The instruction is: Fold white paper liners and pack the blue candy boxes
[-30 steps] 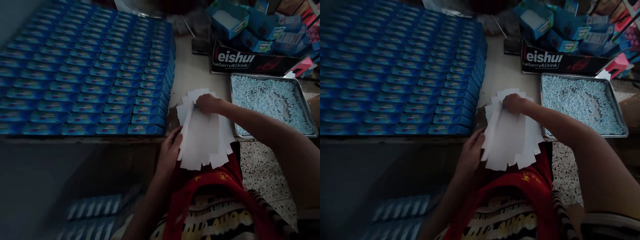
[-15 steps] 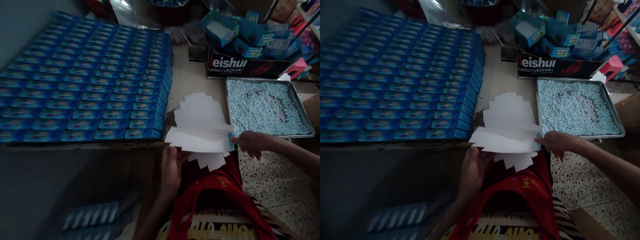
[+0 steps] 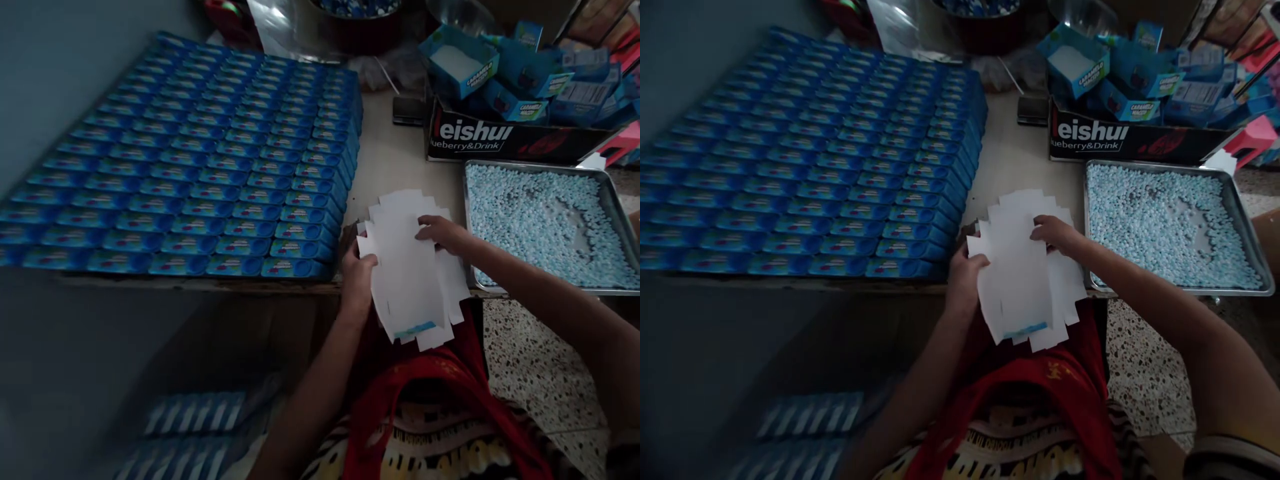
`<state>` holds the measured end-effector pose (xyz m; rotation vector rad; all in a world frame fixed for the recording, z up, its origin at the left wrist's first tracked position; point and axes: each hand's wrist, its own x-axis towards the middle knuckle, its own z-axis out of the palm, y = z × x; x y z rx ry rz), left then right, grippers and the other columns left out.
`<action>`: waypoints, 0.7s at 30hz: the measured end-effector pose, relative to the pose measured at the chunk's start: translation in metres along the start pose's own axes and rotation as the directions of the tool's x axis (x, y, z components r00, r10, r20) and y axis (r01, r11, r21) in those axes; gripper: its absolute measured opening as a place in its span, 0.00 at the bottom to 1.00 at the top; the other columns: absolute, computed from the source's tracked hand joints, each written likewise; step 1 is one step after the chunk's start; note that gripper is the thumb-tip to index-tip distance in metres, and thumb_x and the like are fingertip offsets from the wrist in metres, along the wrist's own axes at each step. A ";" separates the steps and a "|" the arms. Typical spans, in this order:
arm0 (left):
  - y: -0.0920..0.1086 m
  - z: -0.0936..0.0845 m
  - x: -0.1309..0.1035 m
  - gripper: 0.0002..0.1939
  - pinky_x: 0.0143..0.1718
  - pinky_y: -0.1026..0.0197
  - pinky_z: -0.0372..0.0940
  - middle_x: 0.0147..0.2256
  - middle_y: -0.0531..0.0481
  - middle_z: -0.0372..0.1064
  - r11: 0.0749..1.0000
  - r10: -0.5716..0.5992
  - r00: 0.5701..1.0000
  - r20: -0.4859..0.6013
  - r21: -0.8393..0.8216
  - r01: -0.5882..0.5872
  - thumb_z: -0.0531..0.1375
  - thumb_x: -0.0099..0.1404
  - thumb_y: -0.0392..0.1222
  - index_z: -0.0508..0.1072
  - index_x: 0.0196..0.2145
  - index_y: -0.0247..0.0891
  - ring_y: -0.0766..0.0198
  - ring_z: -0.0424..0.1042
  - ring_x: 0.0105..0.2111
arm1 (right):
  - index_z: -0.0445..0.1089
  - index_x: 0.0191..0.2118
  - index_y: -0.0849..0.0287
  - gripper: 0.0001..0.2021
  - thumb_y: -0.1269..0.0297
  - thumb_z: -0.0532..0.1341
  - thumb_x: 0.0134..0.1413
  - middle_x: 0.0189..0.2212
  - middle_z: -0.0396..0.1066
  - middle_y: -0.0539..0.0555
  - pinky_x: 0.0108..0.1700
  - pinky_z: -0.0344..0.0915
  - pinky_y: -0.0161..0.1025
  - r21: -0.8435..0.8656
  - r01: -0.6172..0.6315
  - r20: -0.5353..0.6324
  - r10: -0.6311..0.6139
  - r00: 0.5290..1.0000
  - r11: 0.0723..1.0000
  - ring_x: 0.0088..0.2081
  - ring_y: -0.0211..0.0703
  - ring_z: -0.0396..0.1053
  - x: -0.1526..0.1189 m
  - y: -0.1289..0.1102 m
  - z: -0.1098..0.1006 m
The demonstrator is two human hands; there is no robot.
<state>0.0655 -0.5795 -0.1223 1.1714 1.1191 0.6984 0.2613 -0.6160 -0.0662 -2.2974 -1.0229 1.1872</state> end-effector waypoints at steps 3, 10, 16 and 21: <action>0.000 0.010 0.003 0.39 0.59 0.48 0.69 0.54 0.48 0.74 0.997 0.077 0.989 0.124 0.017 -0.080 0.56 0.44 0.33 0.73 0.56 0.43 0.49 0.72 0.57 | 0.75 0.56 0.58 0.23 0.73 0.56 0.57 0.46 0.81 0.56 0.41 0.71 0.38 0.008 0.089 -0.221 -0.085 0.972 0.996 0.41 0.46 0.78 -0.029 0.022 0.015; -0.005 0.017 0.000 0.28 0.72 0.45 0.51 0.64 0.43 0.63 0.975 0.072 0.950 0.303 0.181 -0.131 0.58 0.47 0.35 0.74 0.48 0.42 0.47 0.59 0.68 | 0.79 0.53 0.58 0.19 0.71 0.54 0.64 0.50 0.81 0.58 0.54 0.66 0.40 -0.287 0.128 -0.169 -0.182 0.969 0.949 0.52 0.50 0.77 -0.043 0.042 0.034; -0.005 0.024 -0.008 0.16 0.51 0.53 0.69 0.44 0.48 0.71 0.989 0.119 0.977 0.176 0.068 -0.132 0.57 0.55 0.40 0.70 0.43 0.43 0.54 0.72 0.46 | 0.79 0.51 0.57 0.17 0.69 0.55 0.64 0.50 0.80 0.58 0.52 0.65 0.40 -0.402 0.130 -0.130 -0.197 0.972 0.907 0.52 0.51 0.76 -0.027 0.023 0.016; -0.005 0.032 0.010 0.17 0.59 0.53 0.64 0.49 0.46 0.70 0.916 0.360 0.927 0.101 0.151 -0.372 0.59 0.57 0.39 0.69 0.46 0.42 0.53 0.70 0.54 | 0.76 0.47 0.59 0.12 0.66 0.57 0.63 0.45 0.81 0.61 0.47 0.64 0.42 -0.477 0.141 -0.220 -0.273 0.937 0.868 0.47 0.53 0.77 -0.011 0.009 0.019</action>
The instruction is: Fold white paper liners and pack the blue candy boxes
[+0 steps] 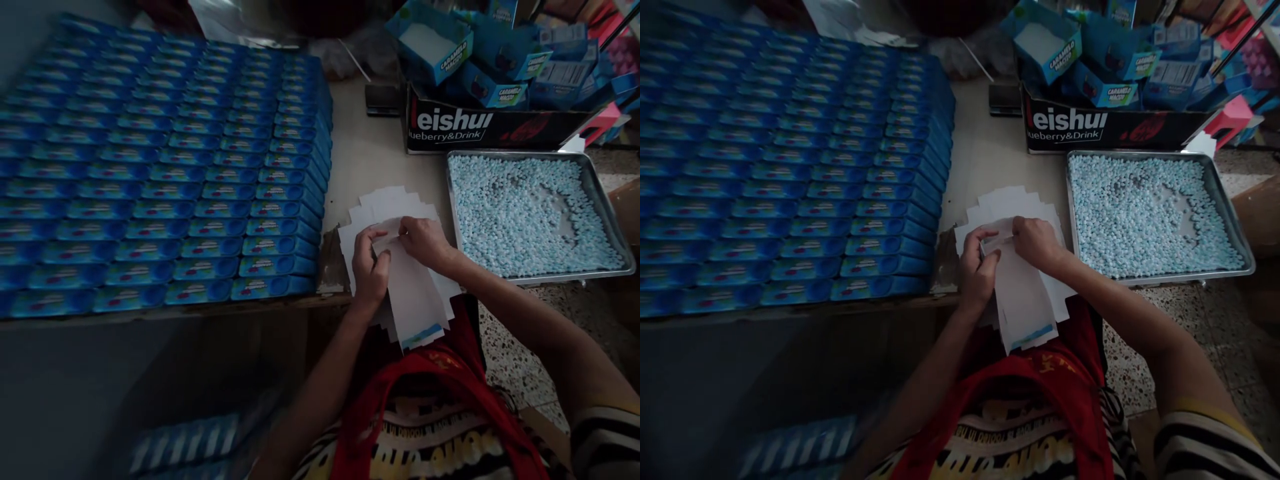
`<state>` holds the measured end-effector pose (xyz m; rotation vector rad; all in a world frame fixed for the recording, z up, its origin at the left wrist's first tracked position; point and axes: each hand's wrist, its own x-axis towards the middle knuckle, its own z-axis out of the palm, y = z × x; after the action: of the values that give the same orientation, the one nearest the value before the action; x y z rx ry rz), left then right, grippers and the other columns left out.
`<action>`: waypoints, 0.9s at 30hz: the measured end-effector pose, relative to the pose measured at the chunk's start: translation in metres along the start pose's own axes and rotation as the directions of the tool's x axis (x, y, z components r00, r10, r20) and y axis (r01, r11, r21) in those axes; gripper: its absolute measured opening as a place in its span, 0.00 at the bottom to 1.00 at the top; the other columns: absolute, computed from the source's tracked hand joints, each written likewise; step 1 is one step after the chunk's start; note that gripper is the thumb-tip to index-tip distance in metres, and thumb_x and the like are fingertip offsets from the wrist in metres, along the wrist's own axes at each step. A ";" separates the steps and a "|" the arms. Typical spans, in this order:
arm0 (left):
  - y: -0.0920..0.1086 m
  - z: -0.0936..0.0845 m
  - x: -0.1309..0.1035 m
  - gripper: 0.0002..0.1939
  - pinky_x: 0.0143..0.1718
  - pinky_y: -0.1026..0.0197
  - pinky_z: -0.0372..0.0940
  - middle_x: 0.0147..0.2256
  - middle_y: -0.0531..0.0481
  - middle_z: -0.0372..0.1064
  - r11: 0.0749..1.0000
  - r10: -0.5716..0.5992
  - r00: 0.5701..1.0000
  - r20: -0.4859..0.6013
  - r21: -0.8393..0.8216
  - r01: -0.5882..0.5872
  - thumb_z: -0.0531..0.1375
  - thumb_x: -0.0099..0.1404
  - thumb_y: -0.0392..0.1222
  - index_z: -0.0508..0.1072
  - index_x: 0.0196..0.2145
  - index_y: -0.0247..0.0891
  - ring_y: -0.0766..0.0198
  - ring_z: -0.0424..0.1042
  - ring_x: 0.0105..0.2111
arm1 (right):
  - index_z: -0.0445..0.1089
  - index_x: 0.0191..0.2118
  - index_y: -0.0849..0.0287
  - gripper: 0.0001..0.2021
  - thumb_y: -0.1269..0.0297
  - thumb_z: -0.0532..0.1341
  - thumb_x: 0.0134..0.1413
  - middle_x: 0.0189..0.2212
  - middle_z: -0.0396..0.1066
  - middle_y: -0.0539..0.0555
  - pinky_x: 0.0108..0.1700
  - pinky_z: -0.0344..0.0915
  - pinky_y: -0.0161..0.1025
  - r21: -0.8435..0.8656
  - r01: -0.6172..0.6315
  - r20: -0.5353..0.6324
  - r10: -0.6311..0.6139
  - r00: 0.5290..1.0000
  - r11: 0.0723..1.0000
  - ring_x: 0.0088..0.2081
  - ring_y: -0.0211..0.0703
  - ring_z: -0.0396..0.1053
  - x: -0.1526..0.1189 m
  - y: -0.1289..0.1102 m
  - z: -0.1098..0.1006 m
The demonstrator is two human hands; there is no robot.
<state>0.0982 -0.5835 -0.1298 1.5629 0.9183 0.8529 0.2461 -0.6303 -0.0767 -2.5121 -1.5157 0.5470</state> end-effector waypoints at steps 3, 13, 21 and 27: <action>-0.006 -0.004 0.009 0.22 0.60 0.53 0.64 0.49 0.45 0.73 0.997 0.018 1.000 -0.019 -0.072 -0.019 0.61 0.64 0.43 0.63 0.55 0.43 0.56 0.74 0.52 | 0.68 0.55 0.63 0.19 0.64 0.59 0.59 0.41 0.79 0.60 0.43 0.62 0.41 0.060 0.002 -0.087 0.003 0.996 0.998 0.42 0.53 0.75 0.000 0.001 0.008; 0.006 0.002 0.009 0.06 0.53 0.56 0.66 0.40 0.49 0.77 0.998 -0.011 0.999 -0.051 0.061 0.014 0.57 0.72 0.45 0.67 0.37 0.42 0.58 0.76 0.46 | 0.76 0.53 0.61 0.16 0.60 0.58 0.67 0.31 0.75 0.51 0.40 0.60 0.36 0.252 0.123 0.187 -0.173 0.967 0.960 0.34 0.39 0.69 0.010 0.029 -0.023; 0.005 0.007 0.013 0.22 0.48 0.57 0.66 0.35 0.52 0.71 0.988 -0.122 0.993 0.000 0.100 0.121 0.59 0.52 0.25 0.67 0.44 0.43 0.59 0.73 0.40 | 0.82 0.46 0.56 0.14 0.57 0.70 0.55 0.39 0.79 0.55 0.43 0.62 0.37 -0.138 0.387 0.385 -0.310 0.869 0.912 0.42 0.46 0.74 0.053 0.000 -0.027; -0.009 0.016 0.009 0.23 0.48 0.59 0.66 0.44 0.48 0.67 0.999 -0.014 0.993 -0.117 -0.035 0.010 0.58 0.51 0.25 0.64 0.44 0.41 0.61 0.69 0.45 | 0.80 0.45 0.59 0.12 0.61 0.64 0.59 0.38 0.79 0.58 0.42 0.64 0.41 -0.417 0.627 0.501 -0.409 0.763 0.658 0.42 0.50 0.75 0.063 -0.027 -0.021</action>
<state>0.1157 -0.5815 -0.1408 1.4887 0.9904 0.9549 0.2587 -0.5607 -0.0631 -2.1647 -2.8006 0.5363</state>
